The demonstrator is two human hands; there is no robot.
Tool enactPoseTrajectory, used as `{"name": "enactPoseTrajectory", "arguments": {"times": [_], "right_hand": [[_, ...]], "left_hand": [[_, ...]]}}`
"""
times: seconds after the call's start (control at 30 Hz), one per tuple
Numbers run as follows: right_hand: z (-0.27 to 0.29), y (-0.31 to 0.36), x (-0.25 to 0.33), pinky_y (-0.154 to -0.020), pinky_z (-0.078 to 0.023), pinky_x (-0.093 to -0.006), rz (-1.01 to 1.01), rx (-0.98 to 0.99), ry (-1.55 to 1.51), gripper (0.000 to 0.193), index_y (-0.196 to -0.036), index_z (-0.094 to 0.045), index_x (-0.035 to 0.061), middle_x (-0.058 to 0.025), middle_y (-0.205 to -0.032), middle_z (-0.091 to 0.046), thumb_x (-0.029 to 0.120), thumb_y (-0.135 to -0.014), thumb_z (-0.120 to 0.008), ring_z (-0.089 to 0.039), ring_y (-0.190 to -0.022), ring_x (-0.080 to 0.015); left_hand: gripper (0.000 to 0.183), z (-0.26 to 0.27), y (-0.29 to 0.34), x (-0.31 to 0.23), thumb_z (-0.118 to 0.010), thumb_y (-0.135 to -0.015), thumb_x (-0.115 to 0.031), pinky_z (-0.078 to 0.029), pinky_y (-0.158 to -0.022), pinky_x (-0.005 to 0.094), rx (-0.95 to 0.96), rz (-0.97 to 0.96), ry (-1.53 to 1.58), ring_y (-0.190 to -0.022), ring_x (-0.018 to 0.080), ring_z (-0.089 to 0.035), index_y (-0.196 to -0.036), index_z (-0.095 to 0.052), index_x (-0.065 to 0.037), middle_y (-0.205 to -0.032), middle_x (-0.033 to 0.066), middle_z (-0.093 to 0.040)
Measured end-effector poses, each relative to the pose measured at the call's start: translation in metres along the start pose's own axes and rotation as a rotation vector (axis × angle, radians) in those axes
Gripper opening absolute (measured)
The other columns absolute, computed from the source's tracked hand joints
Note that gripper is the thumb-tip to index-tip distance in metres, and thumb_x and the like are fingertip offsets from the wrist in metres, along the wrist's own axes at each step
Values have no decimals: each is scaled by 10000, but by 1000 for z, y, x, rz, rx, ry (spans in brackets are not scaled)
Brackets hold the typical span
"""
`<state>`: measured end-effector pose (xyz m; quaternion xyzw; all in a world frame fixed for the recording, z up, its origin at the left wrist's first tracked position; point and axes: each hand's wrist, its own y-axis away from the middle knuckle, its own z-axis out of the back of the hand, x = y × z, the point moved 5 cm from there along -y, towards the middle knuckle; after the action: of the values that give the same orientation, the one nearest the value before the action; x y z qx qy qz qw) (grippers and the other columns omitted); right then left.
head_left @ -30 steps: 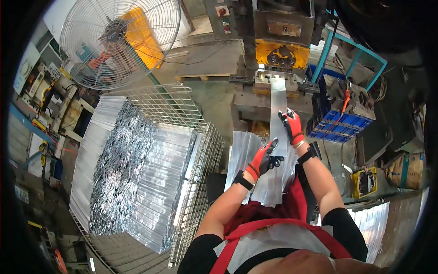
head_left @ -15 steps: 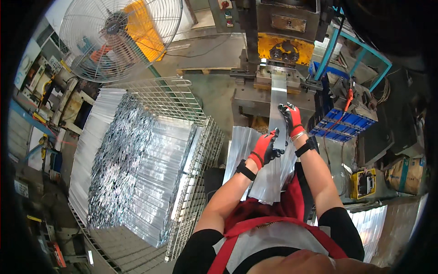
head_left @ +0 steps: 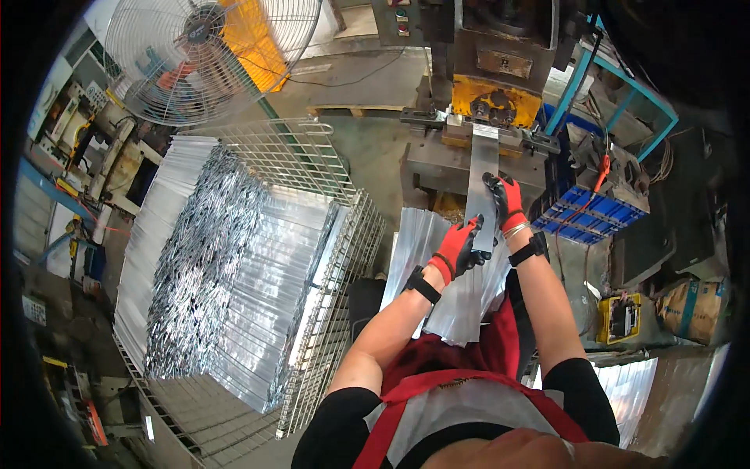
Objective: The person feeds metal strips into a machine to be pressed, removes them, and stacks them. They then use an air nozzle on the machine before gathering the stack and carrying it across the factory floor to a metal crate.
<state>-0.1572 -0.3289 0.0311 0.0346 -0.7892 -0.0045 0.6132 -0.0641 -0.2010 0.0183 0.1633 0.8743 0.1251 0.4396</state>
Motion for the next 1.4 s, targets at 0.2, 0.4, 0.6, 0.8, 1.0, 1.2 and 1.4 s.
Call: {"name": "enactPoseTrajectory", "arguments": {"times": [0.2,0.4,0.6,0.8,1.0,1.2,1.4], "right_hand": [[25,-19,-12,-585,-370,-219,156,109,-12,59,-770,-586,51,48,-706,-541,106,-783,-569,-443,-640,-47],[13,72,68,-818,-373,-321,589,-101,792,469,-1094,-524,70,-40,-968,-556,267,-693,-667,-496,-908,-161],[-17,139,113,-901,-315,-446,1014,437,1603,472,-1036,-553,160,-68,-1043,-533,263,-597,-692,-470,-1017,-260],[15,112,91,-568,-424,-302,746,260,1062,223,-899,-579,96,-21,-695,-573,193,-706,-633,-533,-589,-198],[23,34,42,-458,-319,-200,155,67,129,143,-733,-579,38,70,-617,-475,167,-759,-633,-393,-521,-30],[32,-34,1,-567,-398,-177,95,119,19,119,-702,-594,49,28,-729,-587,148,-766,-613,-519,-635,-44],[4,-34,5,-640,-434,-215,-30,151,-129,102,-767,-612,33,-7,-776,-617,125,-781,-571,-556,-687,-81]], "left_hand": [[285,-21,9,-7,-438,-870,-369,-412,-372,235,256,22,151,-502,157,-572,-913,-520,-99,-768,89,-608],[241,31,53,-19,-549,-807,-289,-449,-502,318,36,-213,-761,-606,192,-594,-879,-555,-59,-710,80,-593],[327,9,111,-77,-574,-745,-339,-434,-622,364,-69,-594,-1764,-732,298,-564,-979,-559,-111,-791,95,-584],[520,-11,123,-127,-625,-742,-277,-446,-657,345,-582,-1130,-1426,-710,254,-559,-1194,-423,-119,-848,116,-549],[443,27,39,27,-453,-879,-335,-505,-704,364,341,20,12,-862,267,-597,-1264,-338,-150,-1069,115,-541],[453,-29,38,17,-386,-875,-453,-466,-454,226,383,289,201,-595,222,-623,-1212,-397,-150,-888,215,-607],[466,-23,26,-7,-413,-862,-460,-439,-386,209,199,137,155,-507,187,-602,-1163,-418,-105,-805,166,-615]]}}
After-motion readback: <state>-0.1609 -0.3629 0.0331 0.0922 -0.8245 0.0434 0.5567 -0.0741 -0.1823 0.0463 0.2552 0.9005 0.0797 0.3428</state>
